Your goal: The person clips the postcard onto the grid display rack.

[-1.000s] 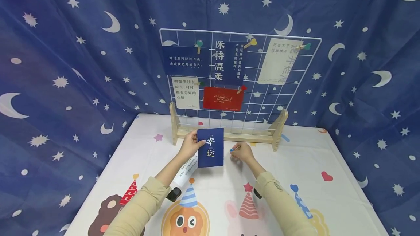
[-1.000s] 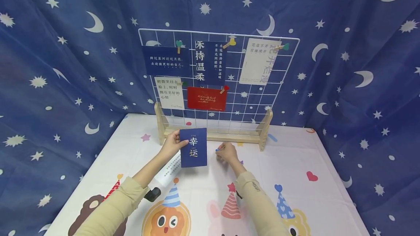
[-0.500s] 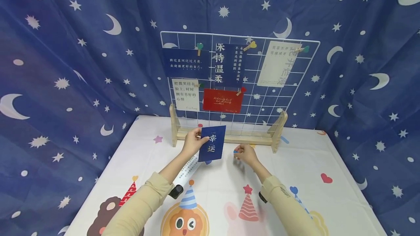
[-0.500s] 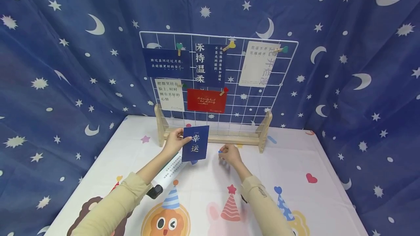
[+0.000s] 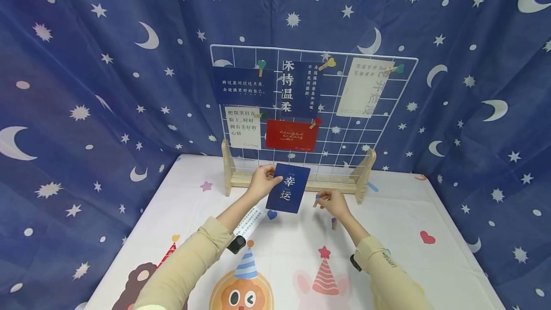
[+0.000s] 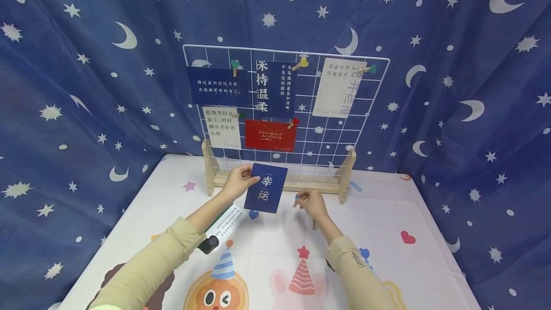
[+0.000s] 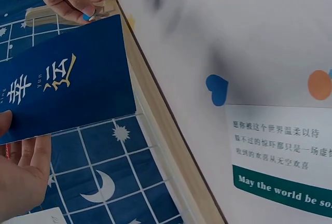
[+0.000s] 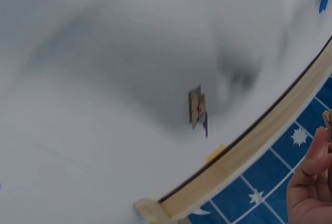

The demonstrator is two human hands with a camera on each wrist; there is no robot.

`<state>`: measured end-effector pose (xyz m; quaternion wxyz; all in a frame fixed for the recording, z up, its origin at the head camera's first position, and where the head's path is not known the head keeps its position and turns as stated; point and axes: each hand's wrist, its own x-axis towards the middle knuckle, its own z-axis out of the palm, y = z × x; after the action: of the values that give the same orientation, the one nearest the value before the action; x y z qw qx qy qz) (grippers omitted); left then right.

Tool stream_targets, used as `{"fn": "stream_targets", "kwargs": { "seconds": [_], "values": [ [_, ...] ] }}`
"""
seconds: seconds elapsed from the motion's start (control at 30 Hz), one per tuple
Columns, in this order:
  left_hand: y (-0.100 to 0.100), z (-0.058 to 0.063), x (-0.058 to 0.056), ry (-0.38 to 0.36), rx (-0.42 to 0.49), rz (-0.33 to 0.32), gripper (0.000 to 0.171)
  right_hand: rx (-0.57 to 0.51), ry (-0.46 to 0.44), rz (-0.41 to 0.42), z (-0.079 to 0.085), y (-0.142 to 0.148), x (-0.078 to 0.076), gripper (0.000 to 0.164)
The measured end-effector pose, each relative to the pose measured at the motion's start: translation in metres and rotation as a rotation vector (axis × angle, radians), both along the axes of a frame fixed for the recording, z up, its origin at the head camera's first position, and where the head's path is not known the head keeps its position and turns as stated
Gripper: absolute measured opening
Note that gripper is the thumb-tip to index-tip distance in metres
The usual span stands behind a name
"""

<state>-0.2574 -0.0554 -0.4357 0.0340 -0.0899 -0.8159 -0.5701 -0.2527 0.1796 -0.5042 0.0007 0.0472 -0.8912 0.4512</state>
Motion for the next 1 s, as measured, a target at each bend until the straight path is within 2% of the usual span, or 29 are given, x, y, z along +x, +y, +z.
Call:
{"fn": "stream_targets", "kwargs": {
  "seconds": [0.17,0.47,0.73,1.0],
  "values": [
    [0.006,0.009,-0.005,0.004,-0.021,-0.009,0.018,0.027,0.032,0.005,0.005,0.012,0.001,0.014],
    [0.017,0.021,-0.011,0.004,-0.037,0.038,0.025,-0.020,0.035,0.033,0.011,0.029,0.007,0.014],
    [0.030,0.032,-0.015,0.015,-0.038,0.022,0.025,-0.007,0.089,0.065,0.017,0.042,0.012,0.013],
    [0.044,0.040,-0.026,0.005,-0.029,0.044,0.027,0.055,0.124,0.018,0.028,0.057,0.016,0.015]
  ]
}}
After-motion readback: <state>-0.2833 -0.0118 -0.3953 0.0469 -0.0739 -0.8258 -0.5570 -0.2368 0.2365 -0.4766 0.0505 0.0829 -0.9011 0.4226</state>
